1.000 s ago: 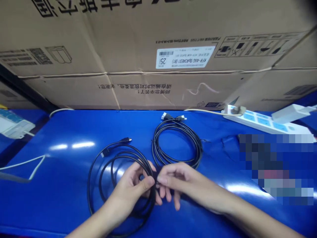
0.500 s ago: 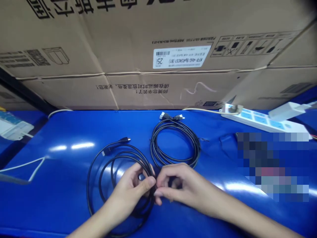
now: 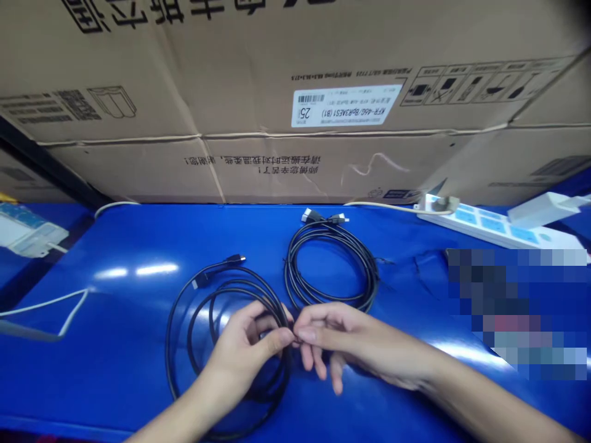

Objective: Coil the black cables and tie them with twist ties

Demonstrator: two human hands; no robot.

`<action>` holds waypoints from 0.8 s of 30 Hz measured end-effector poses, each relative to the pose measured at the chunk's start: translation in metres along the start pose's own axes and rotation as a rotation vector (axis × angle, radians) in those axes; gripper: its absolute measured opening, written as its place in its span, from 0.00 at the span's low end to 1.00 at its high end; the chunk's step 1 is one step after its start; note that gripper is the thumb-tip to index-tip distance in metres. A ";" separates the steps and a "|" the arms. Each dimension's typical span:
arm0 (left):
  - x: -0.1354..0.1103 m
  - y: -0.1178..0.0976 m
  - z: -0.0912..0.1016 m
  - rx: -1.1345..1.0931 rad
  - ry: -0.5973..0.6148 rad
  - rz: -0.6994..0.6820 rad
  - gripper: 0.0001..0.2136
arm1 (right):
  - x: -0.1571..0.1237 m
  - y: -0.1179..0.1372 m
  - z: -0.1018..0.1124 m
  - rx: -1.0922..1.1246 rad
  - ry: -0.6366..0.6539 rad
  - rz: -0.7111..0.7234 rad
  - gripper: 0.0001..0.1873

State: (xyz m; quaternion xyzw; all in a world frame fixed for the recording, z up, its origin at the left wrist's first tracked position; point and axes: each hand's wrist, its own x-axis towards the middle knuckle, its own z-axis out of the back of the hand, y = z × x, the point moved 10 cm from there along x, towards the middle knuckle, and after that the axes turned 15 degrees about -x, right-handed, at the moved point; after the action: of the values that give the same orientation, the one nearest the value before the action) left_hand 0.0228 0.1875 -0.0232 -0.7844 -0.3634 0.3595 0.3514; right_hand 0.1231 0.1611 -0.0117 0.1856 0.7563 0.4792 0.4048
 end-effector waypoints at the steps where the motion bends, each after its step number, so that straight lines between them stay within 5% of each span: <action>1: 0.000 0.000 0.001 -0.007 -0.008 0.003 0.17 | 0.000 -0.001 -0.002 0.027 0.006 -0.005 0.22; 8: -0.002 -0.003 0.007 0.128 -0.095 0.003 0.17 | 0.001 -0.005 -0.007 0.033 -0.010 -0.047 0.23; 15: -0.005 -0.005 0.003 0.159 -0.143 0.017 0.13 | -0.002 0.009 0.001 -0.174 -0.121 0.081 0.19; 24: -0.006 0.000 -0.002 0.165 -0.087 0.088 0.11 | -0.017 0.040 0.010 -0.820 -0.219 0.304 0.08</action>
State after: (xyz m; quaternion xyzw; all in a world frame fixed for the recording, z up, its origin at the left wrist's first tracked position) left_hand 0.0219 0.1815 -0.0205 -0.7515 -0.3129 0.4370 0.3825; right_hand 0.1369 0.1743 0.0290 0.1684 0.4206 0.7710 0.4476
